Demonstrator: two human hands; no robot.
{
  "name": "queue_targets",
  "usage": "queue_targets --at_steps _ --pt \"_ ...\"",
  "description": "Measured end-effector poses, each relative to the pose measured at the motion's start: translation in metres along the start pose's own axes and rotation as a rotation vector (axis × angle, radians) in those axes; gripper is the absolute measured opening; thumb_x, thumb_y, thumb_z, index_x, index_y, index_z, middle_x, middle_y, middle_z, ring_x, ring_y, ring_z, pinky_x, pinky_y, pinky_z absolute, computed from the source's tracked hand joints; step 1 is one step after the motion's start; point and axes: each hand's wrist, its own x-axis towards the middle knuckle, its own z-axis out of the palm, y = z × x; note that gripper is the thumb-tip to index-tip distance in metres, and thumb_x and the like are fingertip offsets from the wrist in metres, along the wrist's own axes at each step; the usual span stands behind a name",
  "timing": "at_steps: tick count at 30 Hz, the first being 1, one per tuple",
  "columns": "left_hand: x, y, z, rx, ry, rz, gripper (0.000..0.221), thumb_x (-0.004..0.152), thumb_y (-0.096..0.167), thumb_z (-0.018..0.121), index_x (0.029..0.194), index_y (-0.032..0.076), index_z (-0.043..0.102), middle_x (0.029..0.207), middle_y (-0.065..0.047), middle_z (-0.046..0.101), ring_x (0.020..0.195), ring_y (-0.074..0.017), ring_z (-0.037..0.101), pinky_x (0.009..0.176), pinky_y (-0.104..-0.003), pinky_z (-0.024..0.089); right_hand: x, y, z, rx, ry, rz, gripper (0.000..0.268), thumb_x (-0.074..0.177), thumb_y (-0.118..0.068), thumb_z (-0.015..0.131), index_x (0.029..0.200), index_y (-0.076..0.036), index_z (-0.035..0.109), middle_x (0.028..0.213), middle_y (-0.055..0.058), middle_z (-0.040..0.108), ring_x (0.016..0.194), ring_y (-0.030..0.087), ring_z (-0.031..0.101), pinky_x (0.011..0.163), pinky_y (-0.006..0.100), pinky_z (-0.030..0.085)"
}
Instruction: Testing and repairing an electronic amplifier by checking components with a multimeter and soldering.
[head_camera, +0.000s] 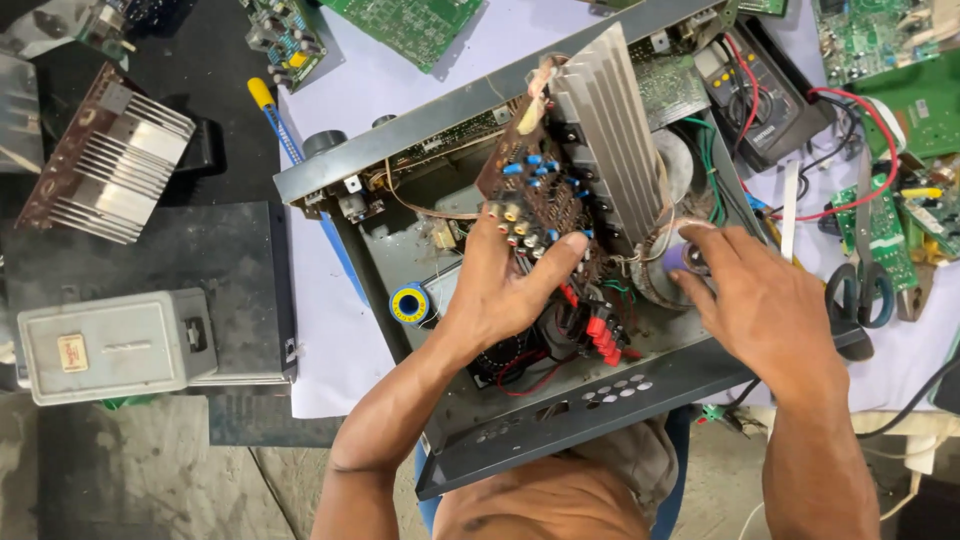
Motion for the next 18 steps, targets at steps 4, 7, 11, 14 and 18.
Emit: queue_targets --at_steps 4,7,11,14,18 --pt "-0.002 0.014 -0.004 -0.1 -0.062 0.227 0.075 0.113 0.036 0.056 0.17 0.01 0.015 0.182 -0.013 0.013 0.177 -0.0336 0.014 0.151 -0.052 0.021 0.002 -0.007 -0.011 -0.007 -0.033 -0.051 0.049 0.091 -0.032 0.07 0.137 -0.023 0.054 0.109 0.0 0.061 0.101 0.026 0.07 0.055 0.049 0.055" --pt "-0.006 0.005 0.003 -0.105 -0.064 0.233 0.075 0.109 0.036 0.059 0.168 0.009 0.021 0.177 -0.012 0.03 0.17 -0.0313 0.033 0.143 -0.049 0.037 0.01 -0.011 -0.026 0.038 -0.277 0.157 0.077 0.086 -0.06 0.062 0.154 -0.028 0.045 0.132 0.001 0.063 0.113 0.034 0.068 0.07 0.06 0.06" --pt "-0.017 -0.004 0.013 0.113 -0.051 0.1 0.079 0.099 0.043 0.061 0.159 0.009 0.023 0.151 -0.022 0.047 0.14 -0.0386 0.054 0.114 -0.05 0.05 0.013 0.0 -0.027 0.343 0.036 0.103 0.061 0.103 -0.052 0.054 0.143 -0.007 0.065 0.129 0.011 0.07 0.117 0.028 0.067 0.087 0.046 0.055" --pt "-0.02 0.006 0.017 0.131 -0.079 0.096 0.089 0.099 0.042 0.061 0.165 0.015 0.01 0.149 -0.026 0.049 0.117 -0.036 0.057 0.091 -0.048 0.052 0.02 -0.002 -0.035 0.575 0.133 0.037 0.049 0.108 -0.034 0.06 0.136 0.005 0.068 0.126 0.018 0.072 0.108 0.029 0.07 0.093 0.041 0.053" --pt "-0.024 0.017 0.027 0.246 -0.141 0.102 0.097 0.095 0.045 0.06 0.166 0.008 0.005 0.134 -0.027 0.052 0.106 -0.0386 0.061 0.081 -0.052 0.059 0.023 -0.013 -0.046 0.786 0.092 0.012 0.056 0.103 -0.039 0.054 0.137 0.003 0.066 0.125 0.014 0.071 0.11 0.023 0.067 0.095 0.035 0.049"
